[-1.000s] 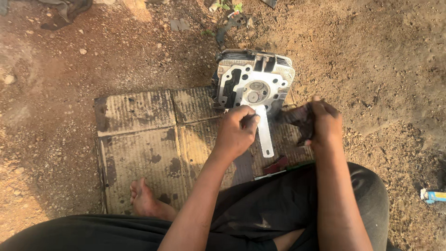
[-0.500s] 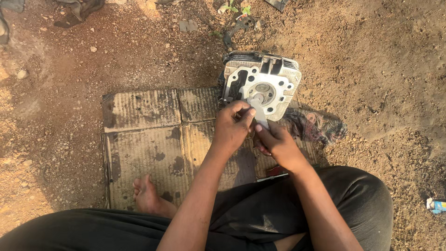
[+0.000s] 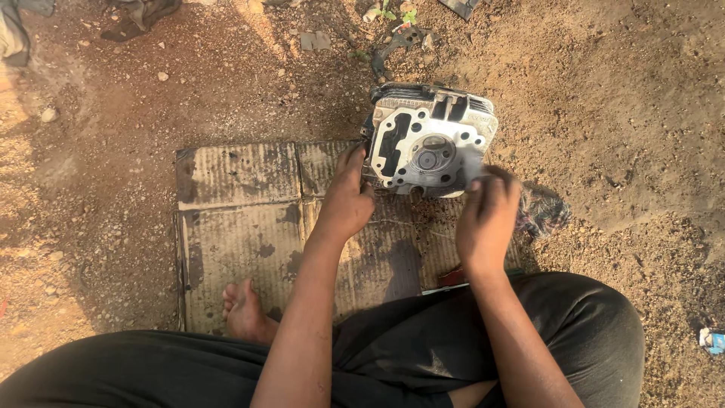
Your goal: The person disassembles components of a metallic engine head using a tool and wipes the surfaces with a cloth.
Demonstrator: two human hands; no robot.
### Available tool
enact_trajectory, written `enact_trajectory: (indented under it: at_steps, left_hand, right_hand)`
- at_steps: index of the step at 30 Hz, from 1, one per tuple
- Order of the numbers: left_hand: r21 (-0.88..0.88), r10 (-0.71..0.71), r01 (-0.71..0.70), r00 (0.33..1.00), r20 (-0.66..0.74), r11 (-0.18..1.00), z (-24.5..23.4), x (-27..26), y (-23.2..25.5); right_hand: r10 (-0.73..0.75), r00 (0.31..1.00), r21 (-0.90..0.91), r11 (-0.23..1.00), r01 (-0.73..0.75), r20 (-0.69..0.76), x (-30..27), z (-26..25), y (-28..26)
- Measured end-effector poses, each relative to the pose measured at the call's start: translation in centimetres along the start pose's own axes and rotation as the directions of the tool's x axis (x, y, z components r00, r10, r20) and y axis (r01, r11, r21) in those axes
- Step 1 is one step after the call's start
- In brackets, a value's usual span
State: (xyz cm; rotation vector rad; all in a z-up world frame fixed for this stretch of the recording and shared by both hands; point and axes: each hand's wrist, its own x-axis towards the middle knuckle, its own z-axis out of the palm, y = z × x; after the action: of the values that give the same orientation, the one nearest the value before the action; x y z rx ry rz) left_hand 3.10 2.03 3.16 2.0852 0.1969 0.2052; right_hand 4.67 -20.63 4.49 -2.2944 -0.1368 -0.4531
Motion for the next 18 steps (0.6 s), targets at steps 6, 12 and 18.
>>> enact_trajectory:
  at_steps: [6, 12, 18]
  left_hand:
    - [-0.072, -0.196, 0.204, 0.974, 0.112, 0.976, -1.5, 0.5, 1.7]
    - [-0.294, -0.36, 0.44, 0.887, 0.288, 0.849, -3.6, 0.1, 2.5]
    - [0.085, -0.284, 0.277, 0.844, 0.455, 0.957, -6.3, -0.3, 2.3]
  right_hand:
    - [0.347, 0.898, 0.72, 0.546, -0.428, 0.271, 1.8, 0.3, 4.3]
    - [0.201, 0.913, 0.753, 0.517, -0.407, 0.355, 2.7, -0.4, 4.4]
    - [0.261, 0.902, 0.747, 0.505, -0.432, 0.345, 4.2, 0.2, 4.5]
